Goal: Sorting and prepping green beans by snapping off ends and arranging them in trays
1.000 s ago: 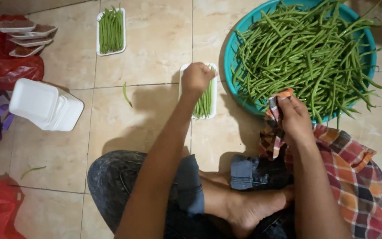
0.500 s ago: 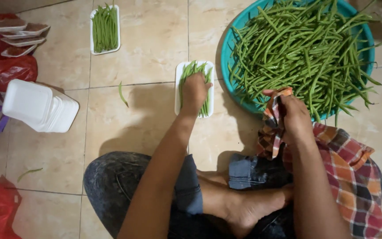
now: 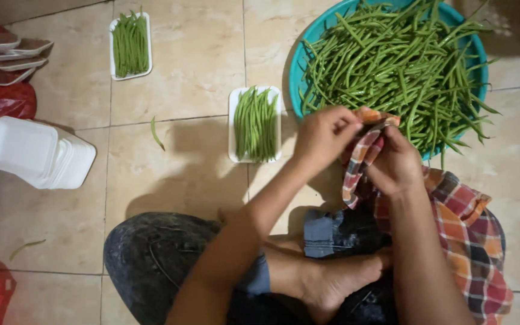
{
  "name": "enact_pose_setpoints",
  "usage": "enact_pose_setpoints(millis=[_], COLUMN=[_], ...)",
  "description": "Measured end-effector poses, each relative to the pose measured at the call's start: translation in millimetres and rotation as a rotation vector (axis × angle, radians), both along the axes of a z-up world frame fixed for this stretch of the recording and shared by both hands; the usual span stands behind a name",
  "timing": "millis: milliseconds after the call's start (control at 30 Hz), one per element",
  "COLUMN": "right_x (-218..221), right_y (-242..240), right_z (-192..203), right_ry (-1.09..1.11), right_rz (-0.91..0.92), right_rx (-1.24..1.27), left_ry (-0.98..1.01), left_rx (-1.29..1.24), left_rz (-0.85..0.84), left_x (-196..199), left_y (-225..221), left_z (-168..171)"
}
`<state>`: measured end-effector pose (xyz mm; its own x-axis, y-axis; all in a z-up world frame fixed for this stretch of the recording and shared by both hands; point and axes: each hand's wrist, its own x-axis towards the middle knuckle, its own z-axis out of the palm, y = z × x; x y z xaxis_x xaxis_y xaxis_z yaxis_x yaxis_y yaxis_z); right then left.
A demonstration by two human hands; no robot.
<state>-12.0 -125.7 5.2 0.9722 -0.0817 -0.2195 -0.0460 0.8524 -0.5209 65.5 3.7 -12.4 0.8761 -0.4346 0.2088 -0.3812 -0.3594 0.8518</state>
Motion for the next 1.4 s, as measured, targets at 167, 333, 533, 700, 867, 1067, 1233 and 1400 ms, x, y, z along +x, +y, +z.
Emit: enact_pose_setpoints(millis=[167,333,533,700,867,1067,1233,1400], right_x=[1,-4,-1,-11,-10,-8,-9,-4], right_y=[-16,-18,-22,9,3,7,12,19], right_z=[-35,-39,-43,14,2,14,20,36], right_ry=[-0.059,-0.052,-0.003,0.121,0.17,0.207,0.267,0.284], right_rz=[-0.011,-0.045,-0.099,-0.162,-0.164,-0.175,-0.115,-0.086], right_rx=[-0.08,-0.132,-0.235,-0.142,-0.17,-0.173,-0.192,-0.149], left_ry=[-0.071,0.108,0.244,0.306,0.265,0.383,0.296,0.146], left_rx=[0.026,0.133,0.212,0.117,0.425,0.603,0.657,0.486], left_rz=[-0.047,-0.055,-0.139,-0.091,0.283,0.434,0.326,0.235], left_x=[-21,-23,-19,19,132,179,150,104], left_y=[-17,-34,-23,19,88,110,94,51], left_z=[27,8,2,-17,-97,-149,-103,-35])
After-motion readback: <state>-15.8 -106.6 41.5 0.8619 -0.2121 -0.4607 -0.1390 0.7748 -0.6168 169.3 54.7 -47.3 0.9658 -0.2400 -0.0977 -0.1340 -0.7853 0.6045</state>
